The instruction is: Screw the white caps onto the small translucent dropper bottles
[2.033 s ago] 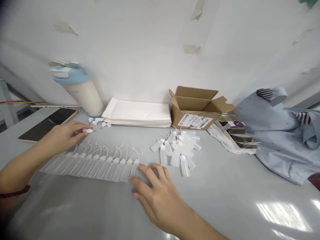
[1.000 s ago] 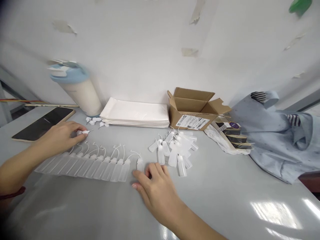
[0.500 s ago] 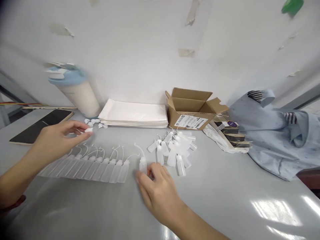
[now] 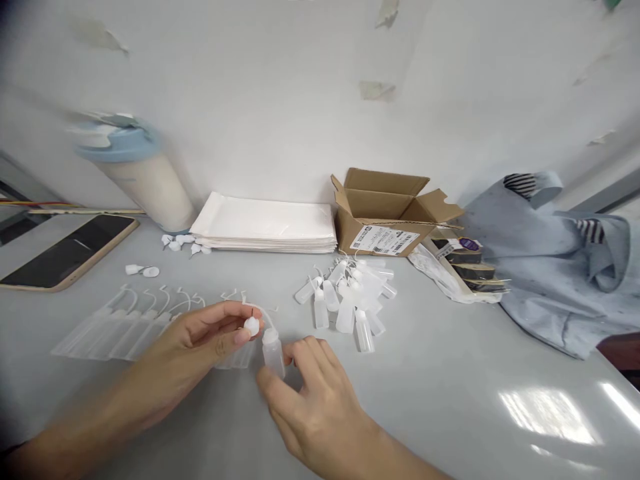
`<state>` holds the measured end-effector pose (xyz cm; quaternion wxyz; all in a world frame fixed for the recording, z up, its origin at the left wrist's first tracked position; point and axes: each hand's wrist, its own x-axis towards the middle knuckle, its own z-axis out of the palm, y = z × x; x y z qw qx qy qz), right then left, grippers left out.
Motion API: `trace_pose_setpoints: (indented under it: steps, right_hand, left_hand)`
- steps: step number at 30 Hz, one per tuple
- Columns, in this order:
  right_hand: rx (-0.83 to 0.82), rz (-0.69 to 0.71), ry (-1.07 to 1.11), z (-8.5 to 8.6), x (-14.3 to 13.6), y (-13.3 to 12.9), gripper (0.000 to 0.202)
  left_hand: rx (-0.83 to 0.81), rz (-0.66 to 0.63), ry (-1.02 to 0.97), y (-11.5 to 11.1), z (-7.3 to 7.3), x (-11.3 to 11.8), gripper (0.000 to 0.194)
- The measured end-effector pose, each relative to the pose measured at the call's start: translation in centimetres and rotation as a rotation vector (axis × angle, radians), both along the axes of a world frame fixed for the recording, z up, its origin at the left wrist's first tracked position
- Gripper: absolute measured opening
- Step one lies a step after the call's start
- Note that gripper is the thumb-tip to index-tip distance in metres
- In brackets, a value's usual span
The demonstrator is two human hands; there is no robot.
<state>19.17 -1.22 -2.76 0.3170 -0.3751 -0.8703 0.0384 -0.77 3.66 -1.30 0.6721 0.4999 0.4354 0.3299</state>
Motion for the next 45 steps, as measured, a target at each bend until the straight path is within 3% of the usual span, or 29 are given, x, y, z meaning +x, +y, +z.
trace_pose_setpoints:
  steps: [8, 24, 28, 34, 45]
  right_hand:
    - [0.002, 0.037, -0.023, 0.3, -0.2, -0.2, 0.025]
    - [0.097, 0.034, -0.064, -0.1, -0.1, -0.3, 0.026]
    - [0.030, 0.071, -0.032, 0.4, 0.1, -0.3, 0.024]
    - [-0.183, 0.178, 0.187, 1.0, 0.3, -0.4, 0.023]
    - [-0.162, 0.180, 0.146, 0.9, 0.2, -0.4, 0.022]
  left_hand:
    - [-0.144, 0.026, -0.101, -0.3, -0.2, 0.8, 0.018]
    - [0.019, -0.015, -0.001, -0.4, 0.2, 0.4, 0.013]
    - [0.004, -0.051, -0.044, -0.4, 0.4, 0.2, 0.010]
    - [-0.011, -0.134, -0.102, -0.4, 0.8, -0.1, 0.009]
    - [0.013, -0.130, -0.068, -0.7, 1.0, -0.2, 0.008]
